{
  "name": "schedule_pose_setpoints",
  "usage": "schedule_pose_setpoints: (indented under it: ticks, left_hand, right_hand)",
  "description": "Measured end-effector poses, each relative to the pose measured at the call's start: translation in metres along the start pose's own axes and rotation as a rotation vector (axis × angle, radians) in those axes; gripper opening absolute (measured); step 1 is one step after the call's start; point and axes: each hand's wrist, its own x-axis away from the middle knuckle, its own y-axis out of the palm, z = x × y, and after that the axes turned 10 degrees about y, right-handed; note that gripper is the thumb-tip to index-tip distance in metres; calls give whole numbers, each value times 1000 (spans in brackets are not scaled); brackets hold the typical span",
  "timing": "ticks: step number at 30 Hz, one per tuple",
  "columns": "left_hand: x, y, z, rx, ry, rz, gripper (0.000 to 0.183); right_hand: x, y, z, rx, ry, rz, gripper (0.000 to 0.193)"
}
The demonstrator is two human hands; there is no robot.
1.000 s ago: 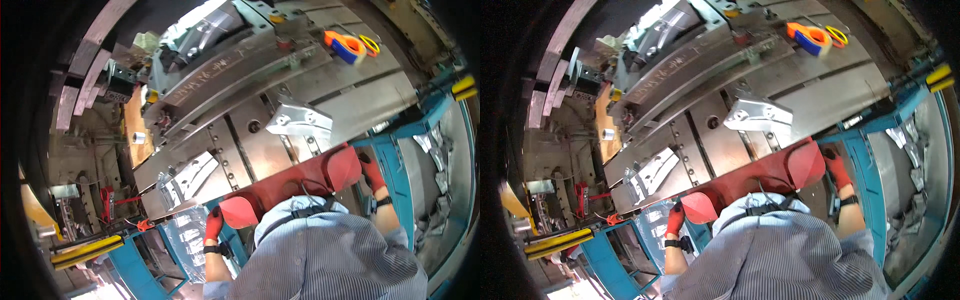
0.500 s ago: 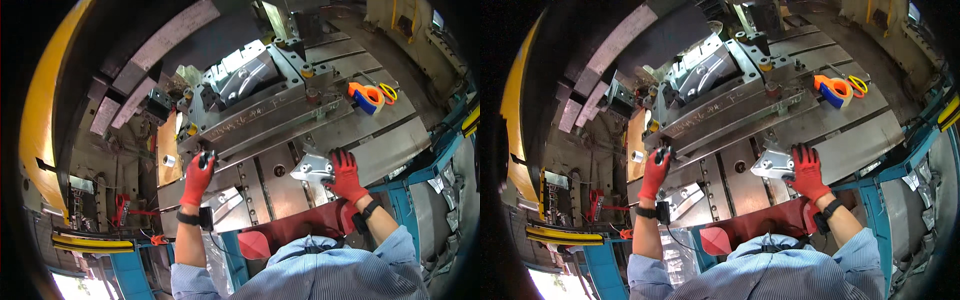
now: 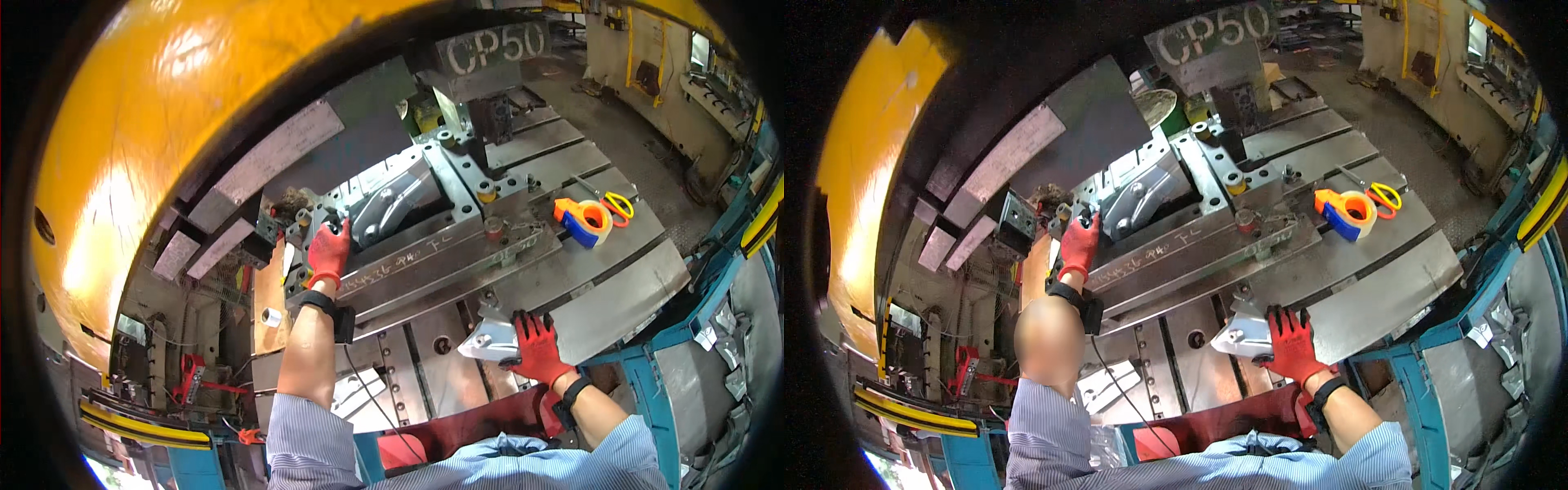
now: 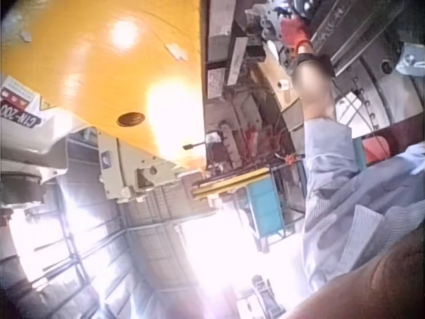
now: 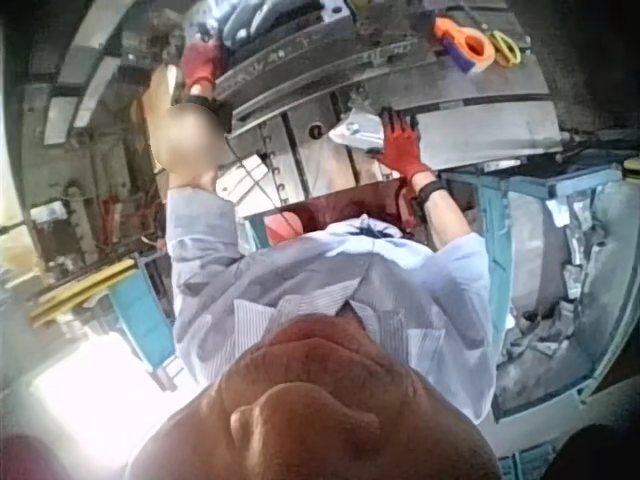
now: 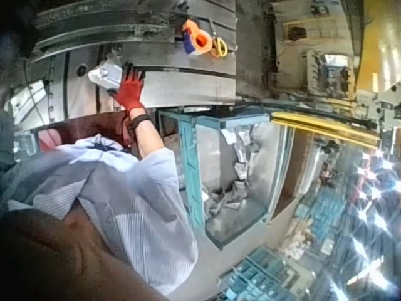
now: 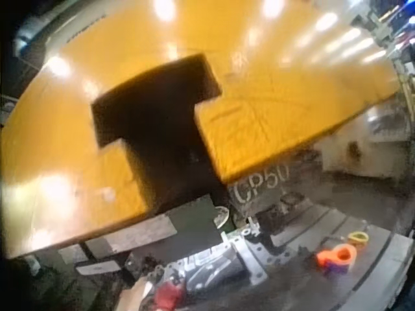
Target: Transfer metal parts from a bin to a metal press machine, operate the machine, and organize processed parts.
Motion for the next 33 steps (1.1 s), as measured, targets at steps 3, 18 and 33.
schedule_pose_setpoints:
  ticks: [3,18,33]
  left_hand:
    - [-5,11,3,-22,5,24,55]
    - [79,-42,2,293,358,526,19]
    - [268,-50,-197,-111,-46,-403,39]
  right_hand:
    - [3,-1,3,-31,-20,45,105]
    - [0,6,1,-25,-10,67,106]
    - [1,21,-5,-43,-64,78,112]
